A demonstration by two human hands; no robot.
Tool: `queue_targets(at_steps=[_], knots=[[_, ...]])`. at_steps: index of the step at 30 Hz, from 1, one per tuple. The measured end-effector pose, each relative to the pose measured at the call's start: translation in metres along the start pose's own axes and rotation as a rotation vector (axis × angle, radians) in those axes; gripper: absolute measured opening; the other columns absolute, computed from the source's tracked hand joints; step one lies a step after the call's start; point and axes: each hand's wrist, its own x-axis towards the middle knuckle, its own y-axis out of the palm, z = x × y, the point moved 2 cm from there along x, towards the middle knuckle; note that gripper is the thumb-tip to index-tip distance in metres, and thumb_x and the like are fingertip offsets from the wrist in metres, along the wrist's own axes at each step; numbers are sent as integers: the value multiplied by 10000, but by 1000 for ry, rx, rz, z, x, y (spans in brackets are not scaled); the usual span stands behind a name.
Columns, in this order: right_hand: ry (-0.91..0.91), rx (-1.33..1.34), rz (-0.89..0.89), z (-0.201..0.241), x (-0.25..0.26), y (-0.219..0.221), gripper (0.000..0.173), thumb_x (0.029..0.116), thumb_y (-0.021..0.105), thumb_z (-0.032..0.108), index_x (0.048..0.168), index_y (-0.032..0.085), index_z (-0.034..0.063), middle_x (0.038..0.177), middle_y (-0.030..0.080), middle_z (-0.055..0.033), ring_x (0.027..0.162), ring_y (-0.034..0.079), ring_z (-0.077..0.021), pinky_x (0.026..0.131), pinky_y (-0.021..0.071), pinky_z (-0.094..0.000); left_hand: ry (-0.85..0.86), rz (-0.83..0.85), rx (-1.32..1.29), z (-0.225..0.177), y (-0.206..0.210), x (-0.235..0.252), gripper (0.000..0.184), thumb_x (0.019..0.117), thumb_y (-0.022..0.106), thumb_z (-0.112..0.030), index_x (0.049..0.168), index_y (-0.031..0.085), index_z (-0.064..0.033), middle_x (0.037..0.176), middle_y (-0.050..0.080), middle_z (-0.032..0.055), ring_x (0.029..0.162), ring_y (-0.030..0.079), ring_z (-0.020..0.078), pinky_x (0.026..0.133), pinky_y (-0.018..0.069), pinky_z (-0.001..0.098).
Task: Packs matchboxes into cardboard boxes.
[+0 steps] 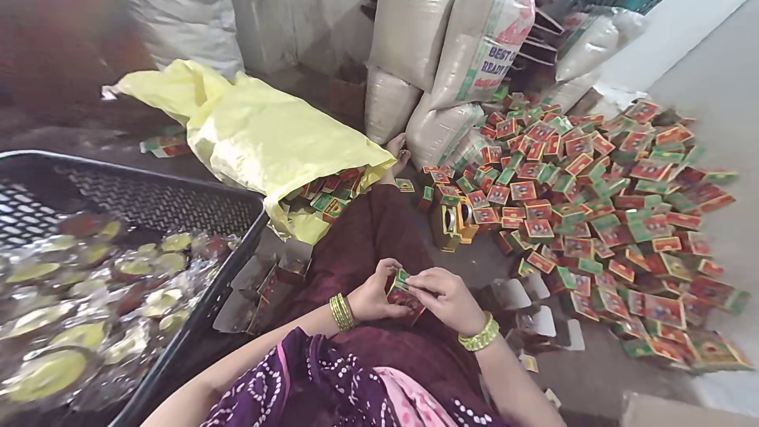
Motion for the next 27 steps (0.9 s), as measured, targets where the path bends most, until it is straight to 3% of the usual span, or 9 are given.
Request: queue_targets(at_steps=[6,8,11,15,17,19,22,25,27], knots=[[-7,-64,118,7,0,2,301,965,577,167,1172,789,217,1131,687,-42,1129,605,-164,991,512,-328,12,4,24,0,-1,-1,871,710,932,-217,1347,382,7,1139,660,121,1067,673,139,965,569,337],[-31,-100,39,6,-6,8,327,978,554,140,1214,774,195,1140,699,-58,1125,625,-170,990,523,-325,-12,-42,-20,1,-1,1,828,715,929,-203,1321,403,-1,1121,675,111,1039,689,139,938,587,338],[-94,-228,-139,2,-23,27,326,998,518,69,1223,751,105,1231,734,-71,1213,669,-185,1082,532,-374,-78,-63,-70,1,-3,1,719,764,893,-191,1297,447,-9,1158,664,103,1042,682,140,931,588,341],[-39,-144,-157,-4,-31,27,273,1052,543,123,1258,716,73,1246,734,-70,1207,681,-192,1105,526,-419,-53,-22,-82,2,0,3,541,845,835,-178,1269,543,-12,1232,647,103,1074,667,139,943,583,338],[85,92,-106,-13,-26,16,278,1030,601,123,1269,690,12,1224,735,-86,1148,698,-163,1035,573,-358,-54,-22,-121,4,3,3,477,910,783,-204,1280,545,-18,1248,644,101,1080,669,153,946,590,355],[282,309,-142,-36,-17,0,292,1015,627,121,1259,664,-34,1147,751,-104,1046,732,-171,936,618,-355,-123,-47,-213,4,1,5,417,973,694,-203,1303,505,-32,1243,671,85,1040,697,162,900,612,370],[655,211,-331,-101,-5,-27,242,1019,611,173,1156,706,-4,1008,755,-90,909,738,-166,853,625,-361,-176,-129,-306,9,-6,5,340,1035,553,-204,1311,473,-22,1184,679,85,973,707,170,840,619,370],[1028,58,-336,-181,1,-52,304,1007,634,182,1265,654,23,1155,716,-145,1005,707,-223,898,577,-417,-171,-167,-263,12,-12,7,282,1062,426,-173,1284,499,-17,1199,658,78,967,692,137,823,609,331],[1126,-7,-271,-226,4,-59,368,1002,623,164,1341,611,21,1249,673,-185,1054,679,-272,912,552,-457,-143,-164,-211,15,-13,8,297,1063,374,-176,1269,519,-18,1224,636,79,986,672,121,824,594,311]])
